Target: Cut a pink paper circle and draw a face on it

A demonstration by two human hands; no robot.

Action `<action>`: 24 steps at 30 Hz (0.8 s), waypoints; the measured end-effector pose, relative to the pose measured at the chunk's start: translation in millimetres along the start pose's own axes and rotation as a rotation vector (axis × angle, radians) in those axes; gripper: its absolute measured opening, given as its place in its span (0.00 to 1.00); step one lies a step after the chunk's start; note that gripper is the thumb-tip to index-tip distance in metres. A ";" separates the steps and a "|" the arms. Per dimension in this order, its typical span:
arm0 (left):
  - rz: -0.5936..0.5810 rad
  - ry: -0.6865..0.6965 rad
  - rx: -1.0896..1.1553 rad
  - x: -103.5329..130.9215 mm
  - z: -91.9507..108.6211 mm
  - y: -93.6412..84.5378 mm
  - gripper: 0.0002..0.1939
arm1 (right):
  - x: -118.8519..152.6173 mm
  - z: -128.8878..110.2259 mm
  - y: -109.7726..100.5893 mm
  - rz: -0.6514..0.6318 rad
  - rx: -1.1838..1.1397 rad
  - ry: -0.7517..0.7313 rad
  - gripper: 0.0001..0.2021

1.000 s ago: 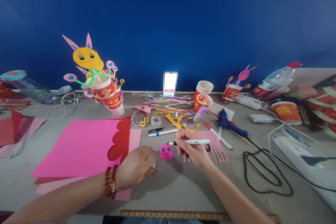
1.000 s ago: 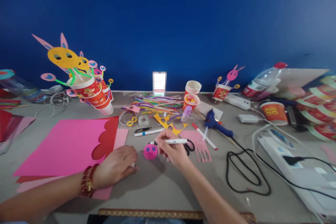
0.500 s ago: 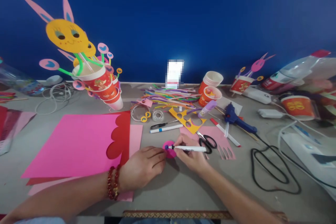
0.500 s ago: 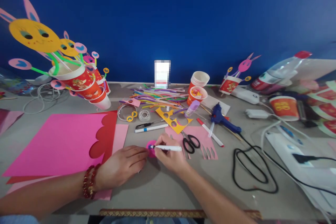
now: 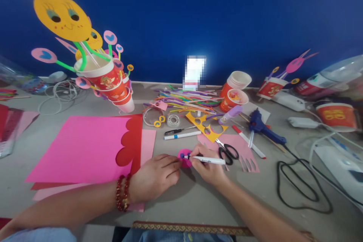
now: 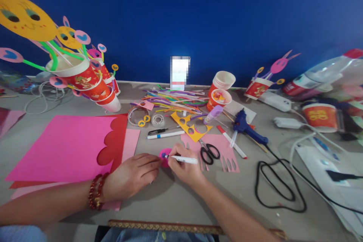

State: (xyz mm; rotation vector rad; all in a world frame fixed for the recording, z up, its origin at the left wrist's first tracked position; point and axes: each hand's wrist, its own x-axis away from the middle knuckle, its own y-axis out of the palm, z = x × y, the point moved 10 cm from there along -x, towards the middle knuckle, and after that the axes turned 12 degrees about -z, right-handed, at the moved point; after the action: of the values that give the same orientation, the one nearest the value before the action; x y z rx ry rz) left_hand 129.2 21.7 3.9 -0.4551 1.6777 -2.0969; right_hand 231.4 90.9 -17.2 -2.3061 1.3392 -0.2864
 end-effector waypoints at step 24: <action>-0.001 0.003 -0.010 -0.8 0.4 -1.2 0.09 | -2.0 -2.0 2.5 -0.030 0.055 0.018 0.06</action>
State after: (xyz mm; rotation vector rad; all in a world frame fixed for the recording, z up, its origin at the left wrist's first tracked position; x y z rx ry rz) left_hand 129.9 22.0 5.2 -0.4565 1.6904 -2.0921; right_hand 227.7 91.0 -16.6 -2.2852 1.2898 -0.3496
